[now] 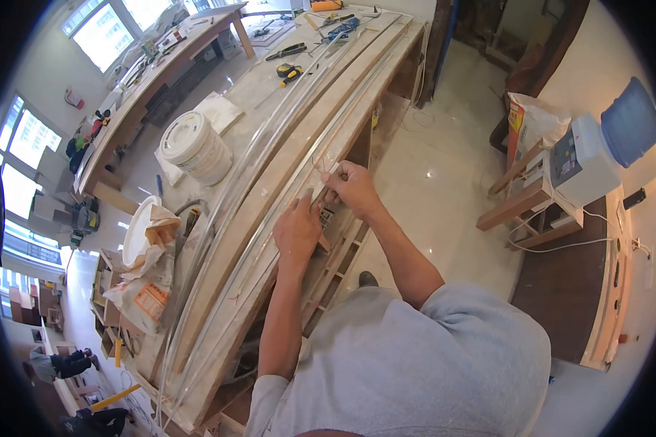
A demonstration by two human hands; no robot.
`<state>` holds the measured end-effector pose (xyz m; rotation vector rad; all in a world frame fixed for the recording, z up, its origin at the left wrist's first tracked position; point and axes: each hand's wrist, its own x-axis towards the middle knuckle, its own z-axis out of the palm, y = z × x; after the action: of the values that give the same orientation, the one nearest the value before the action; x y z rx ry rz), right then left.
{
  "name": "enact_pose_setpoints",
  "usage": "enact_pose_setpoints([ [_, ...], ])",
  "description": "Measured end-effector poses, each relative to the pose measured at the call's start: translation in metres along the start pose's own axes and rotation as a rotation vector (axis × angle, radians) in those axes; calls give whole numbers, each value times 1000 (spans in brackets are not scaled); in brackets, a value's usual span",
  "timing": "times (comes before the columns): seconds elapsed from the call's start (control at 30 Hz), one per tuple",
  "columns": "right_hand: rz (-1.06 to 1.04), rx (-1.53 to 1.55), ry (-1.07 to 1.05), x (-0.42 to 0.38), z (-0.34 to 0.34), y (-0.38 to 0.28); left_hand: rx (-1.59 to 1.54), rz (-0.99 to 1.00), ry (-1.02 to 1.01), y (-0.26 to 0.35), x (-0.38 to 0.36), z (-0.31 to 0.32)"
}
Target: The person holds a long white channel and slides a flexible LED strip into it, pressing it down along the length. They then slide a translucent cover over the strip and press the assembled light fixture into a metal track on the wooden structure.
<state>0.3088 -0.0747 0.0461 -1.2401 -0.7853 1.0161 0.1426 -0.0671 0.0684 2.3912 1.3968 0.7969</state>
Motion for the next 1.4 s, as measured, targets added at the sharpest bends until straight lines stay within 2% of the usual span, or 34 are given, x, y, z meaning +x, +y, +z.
enact_pose_setpoints([
  [0.17,-51,-4,22,-3,2,6,37,-52,-113,8,8,4],
  [0.23,-160,-52,45,-6,5,7,46,-46,-109,1,7,15],
  [0.37,-79,-49,0,-12,3,0,20,-1,-47,-10,9,18],
  [0.5,-69,44,67,2,0,-7,44,-23,-19,-22,6,25],
  [0.57,-47,76,94,7,-7,-12,99,-82,-93,-30,-3,23],
  [0.63,-111,-24,170,16,-18,-29,124,-85,-71,-49,-18,22],
  [0.7,-175,5,243,26,-26,-54,155,-99,-48,-78,-41,21],
  [0.77,-241,-22,217,47,-45,-62,281,56,133,-110,-72,17],
  [0.9,-255,-297,205,95,-77,-81,457,23,152,-163,-131,-19],
  [0.93,-246,-293,156,107,-79,-79,474,21,150,-170,-142,-30],
  [0.97,-211,-111,152,119,-81,-77,486,19,151,-174,-150,-37],
  [1.0,-171,66,159,127,-76,-77,495,-17,160,-173,-154,-42],
  [1.03,-168,59,134,130,-66,-72,465,-5,177,-172,-153,-46],
  [1.1,-21,436,143,126,-44,-52,431,6,207,-165,-148,-52],
  [1.17,73,423,41,106,-16,-20,397,-14,213,-158,-139,-55],
  [1.2,131,542,-97,101,-9,8,392,-20,227,-156,-136,-55],
  [1.3,105,441,-91,28,58,22,372,16,272,-154,-132,-54],
  [1.4,92,305,-106,9,73,18,366,3,237,-158,-138,-52],
])
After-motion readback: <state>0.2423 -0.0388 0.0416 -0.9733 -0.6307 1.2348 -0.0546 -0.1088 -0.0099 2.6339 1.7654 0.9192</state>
